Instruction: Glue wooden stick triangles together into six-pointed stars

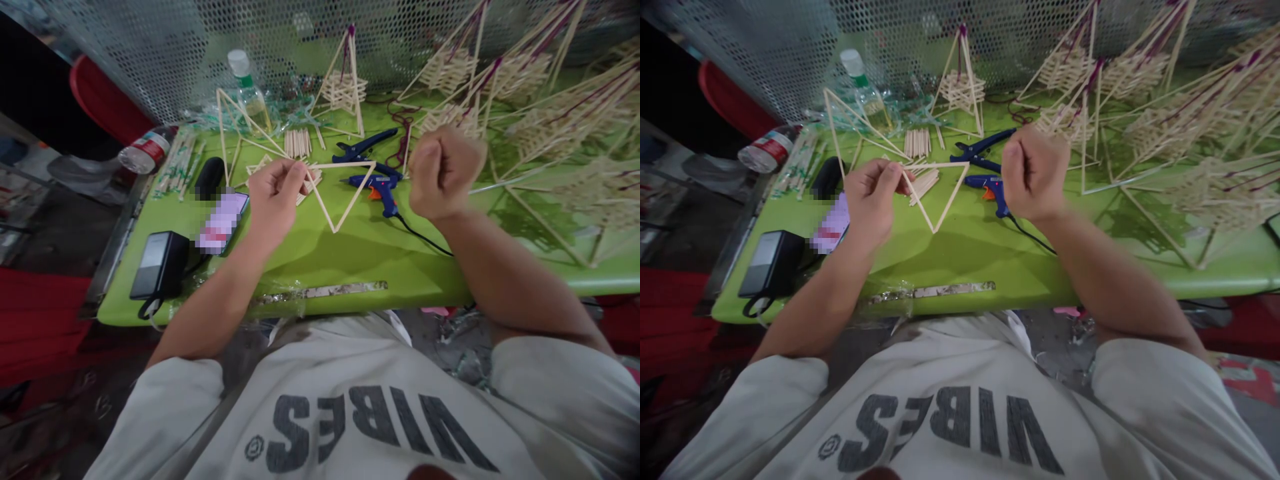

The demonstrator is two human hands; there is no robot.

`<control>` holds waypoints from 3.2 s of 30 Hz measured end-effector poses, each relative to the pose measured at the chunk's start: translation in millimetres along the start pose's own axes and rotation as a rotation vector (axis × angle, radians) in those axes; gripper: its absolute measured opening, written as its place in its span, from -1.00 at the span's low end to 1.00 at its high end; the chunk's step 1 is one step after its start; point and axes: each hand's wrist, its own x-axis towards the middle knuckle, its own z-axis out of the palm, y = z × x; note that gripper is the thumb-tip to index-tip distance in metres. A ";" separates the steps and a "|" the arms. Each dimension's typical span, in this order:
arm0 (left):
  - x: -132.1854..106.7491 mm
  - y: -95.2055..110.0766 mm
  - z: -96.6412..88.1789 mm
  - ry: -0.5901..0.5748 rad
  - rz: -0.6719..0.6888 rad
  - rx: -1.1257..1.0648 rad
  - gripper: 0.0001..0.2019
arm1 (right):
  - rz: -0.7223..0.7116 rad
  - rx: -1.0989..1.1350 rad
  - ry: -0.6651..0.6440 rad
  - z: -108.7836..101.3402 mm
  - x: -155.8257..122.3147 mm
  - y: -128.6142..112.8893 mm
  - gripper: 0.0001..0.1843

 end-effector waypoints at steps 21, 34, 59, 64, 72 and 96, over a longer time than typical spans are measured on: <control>6.1 -17.8 -11.7 -0.130 -0.119 0.014 -0.52 | 0.025 -0.096 -0.156 47.1 9.5 12.1 -0.43; 50.5 -94.6 -91.1 -0.069 -0.078 0.481 -0.55 | -0.004 -0.070 -0.116 34.0 20.1 21.5 -0.58; 13.6 6.1 -36.6 -0.405 0.187 1.093 -0.76 | -0.045 0.077 0.122 14.2 32.3 -2.5 -0.72; 2.4 25.1 -24.6 -0.512 0.350 1.042 -0.64 | 0.002 0.111 0.166 6.9 31.3 -7.8 -0.62; -7.5 36.4 -10.7 -1.047 0.339 0.835 -0.71 | 0.045 -0.072 0.076 3.9 25.8 -17.1 -0.77; 1.4 52.2 -15.1 -0.965 -0.127 0.695 -0.38 | 0.409 -0.606 -0.592 27.0 -0.1 -14.3 -0.86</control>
